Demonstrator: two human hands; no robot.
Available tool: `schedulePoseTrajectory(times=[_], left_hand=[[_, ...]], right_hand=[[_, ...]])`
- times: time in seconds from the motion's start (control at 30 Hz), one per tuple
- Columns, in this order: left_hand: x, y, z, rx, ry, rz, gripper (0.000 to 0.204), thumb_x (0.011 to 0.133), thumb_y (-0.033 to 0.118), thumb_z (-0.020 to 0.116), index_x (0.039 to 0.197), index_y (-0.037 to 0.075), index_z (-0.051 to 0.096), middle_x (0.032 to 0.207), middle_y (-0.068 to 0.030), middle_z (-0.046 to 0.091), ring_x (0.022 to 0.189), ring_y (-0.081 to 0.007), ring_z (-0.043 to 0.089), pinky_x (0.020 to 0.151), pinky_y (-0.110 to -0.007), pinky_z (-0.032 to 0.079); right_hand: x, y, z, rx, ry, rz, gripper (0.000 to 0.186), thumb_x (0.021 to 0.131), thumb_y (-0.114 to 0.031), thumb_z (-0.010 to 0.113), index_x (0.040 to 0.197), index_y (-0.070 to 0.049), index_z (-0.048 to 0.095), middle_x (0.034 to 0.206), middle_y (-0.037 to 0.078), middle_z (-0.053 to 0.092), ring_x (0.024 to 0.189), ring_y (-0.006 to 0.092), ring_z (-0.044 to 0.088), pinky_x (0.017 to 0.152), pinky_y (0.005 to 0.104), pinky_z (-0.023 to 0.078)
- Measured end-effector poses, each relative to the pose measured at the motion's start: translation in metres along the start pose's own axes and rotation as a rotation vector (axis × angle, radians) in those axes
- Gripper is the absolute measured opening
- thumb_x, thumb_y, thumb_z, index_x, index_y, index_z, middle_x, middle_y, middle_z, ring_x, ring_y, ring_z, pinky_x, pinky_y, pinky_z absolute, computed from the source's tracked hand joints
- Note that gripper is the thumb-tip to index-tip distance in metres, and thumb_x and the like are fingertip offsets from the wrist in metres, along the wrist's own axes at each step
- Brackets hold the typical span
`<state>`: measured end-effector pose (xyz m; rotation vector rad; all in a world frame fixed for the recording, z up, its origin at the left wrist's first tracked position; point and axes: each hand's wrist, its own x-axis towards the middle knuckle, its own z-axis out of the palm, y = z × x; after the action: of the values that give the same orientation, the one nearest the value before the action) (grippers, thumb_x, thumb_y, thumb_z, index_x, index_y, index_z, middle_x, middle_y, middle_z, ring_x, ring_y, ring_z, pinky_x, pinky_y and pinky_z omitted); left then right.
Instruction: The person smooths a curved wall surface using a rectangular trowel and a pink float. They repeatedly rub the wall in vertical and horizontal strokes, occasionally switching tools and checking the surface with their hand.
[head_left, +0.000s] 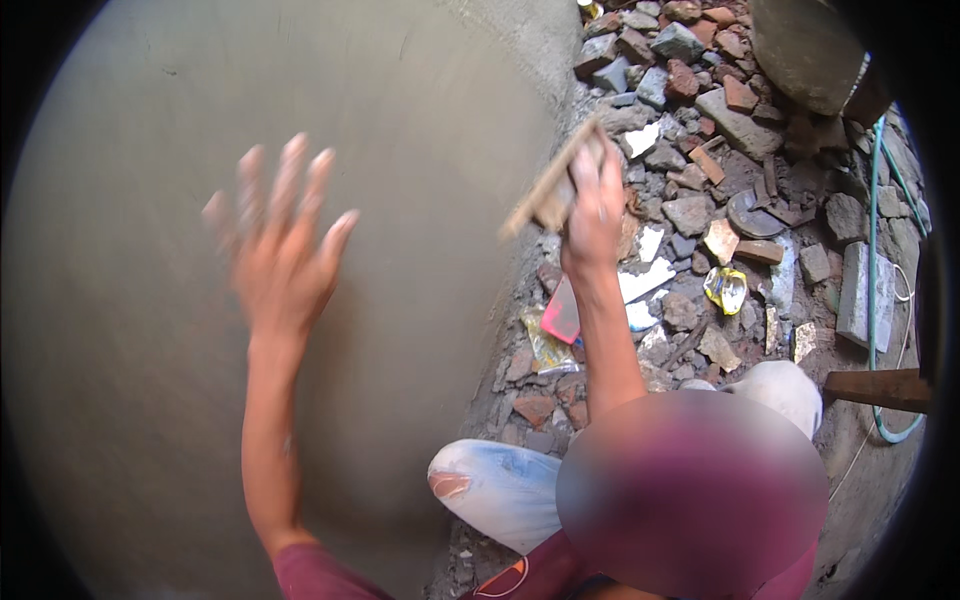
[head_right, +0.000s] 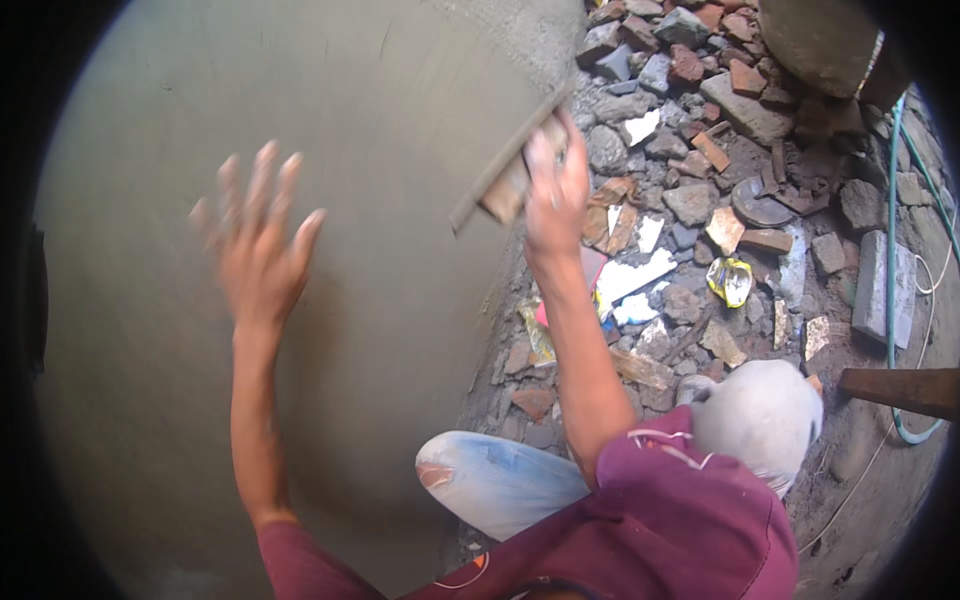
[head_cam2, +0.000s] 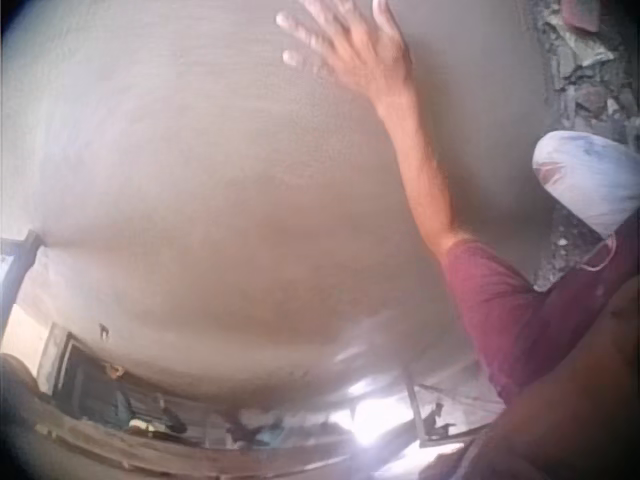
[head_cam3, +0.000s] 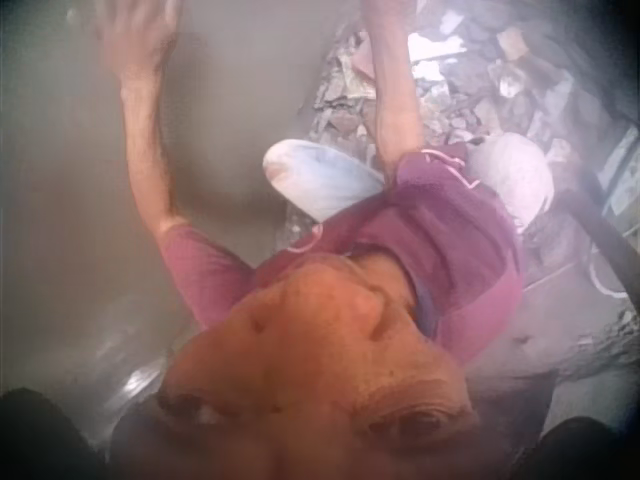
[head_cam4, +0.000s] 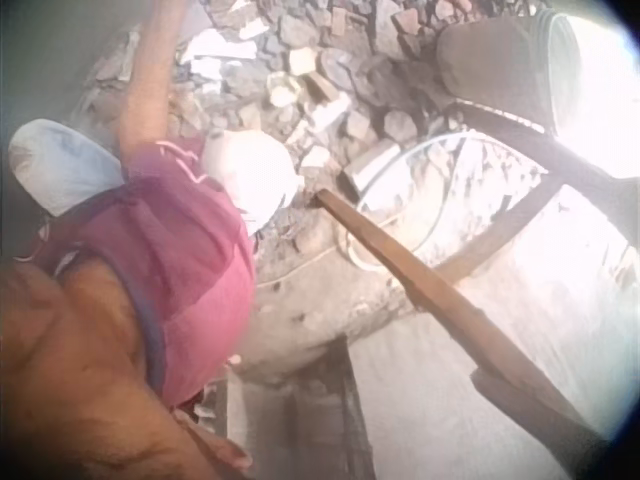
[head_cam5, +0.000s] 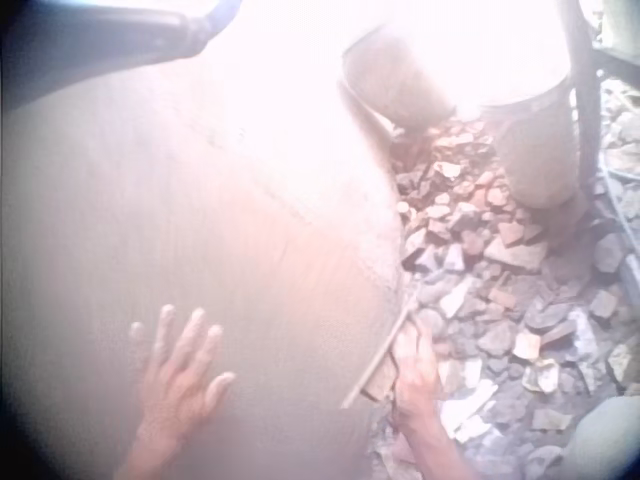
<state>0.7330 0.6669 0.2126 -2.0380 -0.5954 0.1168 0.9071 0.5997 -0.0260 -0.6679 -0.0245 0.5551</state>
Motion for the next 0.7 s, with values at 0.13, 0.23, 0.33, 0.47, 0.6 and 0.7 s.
schedulePoseTrajectory(times=[0.13, 0.23, 0.33, 0.47, 0.6, 0.7], left_hand=[[0.101, 0.037, 0.073, 0.126, -0.047, -0.002, 0.061, 0.102, 0.061, 0.038, 0.154, 0.031, 0.042, 0.165, 0.0094, 0.029, 0.155, -0.0178, 0.016, 0.127, -0.053, 0.004], [0.148, 0.056, 0.107, 0.253, -0.087, -0.004, 0.062, 0.104, 0.060, 0.034, 0.155, 0.025, 0.043, 0.164, 0.0104, 0.029, 0.155, -0.0186, 0.015, 0.127, -0.052, 0.003], [0.164, 0.073, 0.112, 0.388, -0.110, 0.003, 0.064, 0.105, 0.059, 0.028, 0.156, 0.021, 0.041, 0.165, 0.0108, 0.026, 0.155, -0.0185, 0.014, 0.127, -0.052, 0.001], [0.164, 0.074, 0.113, 0.376, -0.142, 0.036, 0.065, 0.105, 0.059, 0.028, 0.155, 0.019, 0.042, 0.166, 0.0107, 0.025, 0.156, -0.0180, 0.013, 0.127, -0.052, -0.001], [0.160, 0.070, 0.107, 0.386, -0.151, 0.049, 0.062, 0.105, 0.057, 0.033, 0.151, 0.018, 0.048, 0.166, 0.0114, 0.025, 0.156, -0.0166, 0.011, 0.127, -0.051, -0.001], [0.161, 0.071, 0.101, 0.416, -0.172, 0.065, 0.058, 0.105, 0.055, 0.037, 0.145, 0.018, 0.055, 0.165, 0.0114, 0.026, 0.156, -0.0157, 0.011, 0.127, -0.051, -0.002]], right_hand=[[-0.041, 0.007, -0.067, 0.168, -0.019, 0.482, 0.047, 0.107, -0.025, 0.053, 0.144, 0.001, 0.044, 0.131, 0.011, 0.058, 0.121, 0.0184, 0.057, 0.103, 0.0338, 0.048], [-0.036, 0.023, -0.086, 0.385, -0.032, 0.625, 0.037, 0.108, -0.024, 0.051, 0.140, -0.005, 0.049, 0.124, 0.005, 0.062, 0.114, 0.0151, 0.060, 0.099, 0.0329, 0.051], [-0.026, 0.028, -0.095, 0.452, -0.003, 0.635, 0.035, 0.108, -0.027, 0.050, 0.137, -0.008, 0.053, 0.123, 0.004, 0.063, 0.109, 0.0149, 0.063, 0.096, 0.0335, 0.052], [-0.013, 0.039, -0.107, 0.550, 0.008, 0.645, 0.037, 0.108, -0.030, 0.047, 0.137, -0.008, 0.054, 0.121, 0.005, 0.064, 0.108, 0.0172, 0.064, 0.095, 0.0349, 0.053], [-0.006, 0.046, -0.126, 0.530, 0.127, 0.666, 0.045, 0.109, -0.034, 0.036, 0.137, -0.003, 0.054, 0.123, 0.010, 0.067, 0.109, 0.0238, 0.066, 0.096, 0.0399, 0.053], [-0.003, 0.042, -0.134, 0.537, 0.136, 0.652, 0.045, 0.109, -0.032, 0.035, 0.136, -0.003, 0.055, 0.124, 0.011, 0.067, 0.108, 0.0236, 0.067, 0.096, 0.0395, 0.054]])
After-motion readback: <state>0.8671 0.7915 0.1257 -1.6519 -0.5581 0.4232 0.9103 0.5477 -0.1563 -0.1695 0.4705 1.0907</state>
